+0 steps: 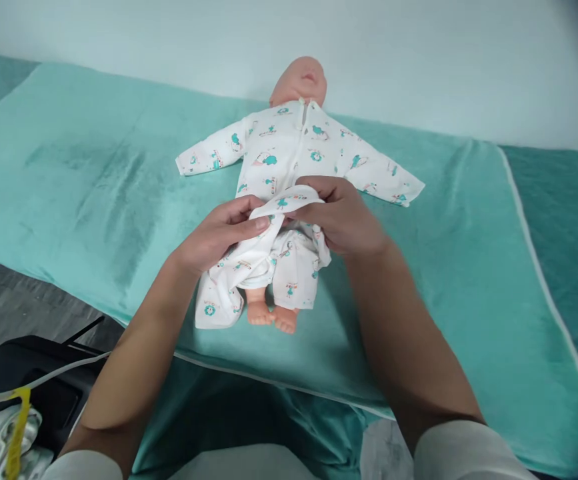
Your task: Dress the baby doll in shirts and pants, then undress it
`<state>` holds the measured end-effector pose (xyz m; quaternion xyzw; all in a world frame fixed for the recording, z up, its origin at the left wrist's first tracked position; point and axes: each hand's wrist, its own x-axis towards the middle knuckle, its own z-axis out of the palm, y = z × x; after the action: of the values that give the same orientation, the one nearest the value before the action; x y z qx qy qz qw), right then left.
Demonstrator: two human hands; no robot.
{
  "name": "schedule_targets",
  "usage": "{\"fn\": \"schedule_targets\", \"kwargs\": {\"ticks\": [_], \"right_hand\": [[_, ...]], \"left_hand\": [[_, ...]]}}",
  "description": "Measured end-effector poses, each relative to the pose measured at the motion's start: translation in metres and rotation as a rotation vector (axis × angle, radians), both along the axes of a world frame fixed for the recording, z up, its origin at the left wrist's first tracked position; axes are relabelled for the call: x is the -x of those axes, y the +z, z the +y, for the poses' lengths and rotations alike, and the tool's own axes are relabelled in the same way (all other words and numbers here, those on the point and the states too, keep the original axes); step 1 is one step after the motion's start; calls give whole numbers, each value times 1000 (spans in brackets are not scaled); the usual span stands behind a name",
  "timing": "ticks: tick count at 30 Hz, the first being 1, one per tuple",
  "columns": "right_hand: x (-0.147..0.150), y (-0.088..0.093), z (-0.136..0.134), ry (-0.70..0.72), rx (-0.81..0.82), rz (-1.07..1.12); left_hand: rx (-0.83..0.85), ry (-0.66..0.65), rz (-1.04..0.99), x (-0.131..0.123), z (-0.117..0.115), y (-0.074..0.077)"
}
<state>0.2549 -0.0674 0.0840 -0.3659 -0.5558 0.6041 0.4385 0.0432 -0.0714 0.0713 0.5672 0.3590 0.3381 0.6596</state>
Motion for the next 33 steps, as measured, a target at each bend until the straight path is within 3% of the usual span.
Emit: {"fn": "schedule_targets", "kwargs": {"ticks": [8, 18, 22, 27, 30, 33], "right_hand": [[8, -3, -4, -37, 147, 125], [6, -17, -5, 134, 82, 152], [5, -19, -3, 109, 59, 175], [6, -17, -1, 4, 80, 170], [7, -12, -2, 65, 71, 147], [7, -5, -3, 292, 31, 67]], "left_hand": [[-55, 144, -8, -10, -3, 7], [-132, 329, 7, -27, 0, -2], [-79, 271, 4, -23, 0, 6], [8, -5, 117, -5, -6, 15], [8, 65, 63, -5, -5, 11], [-1, 200, -50, -12, -2, 5]]}}
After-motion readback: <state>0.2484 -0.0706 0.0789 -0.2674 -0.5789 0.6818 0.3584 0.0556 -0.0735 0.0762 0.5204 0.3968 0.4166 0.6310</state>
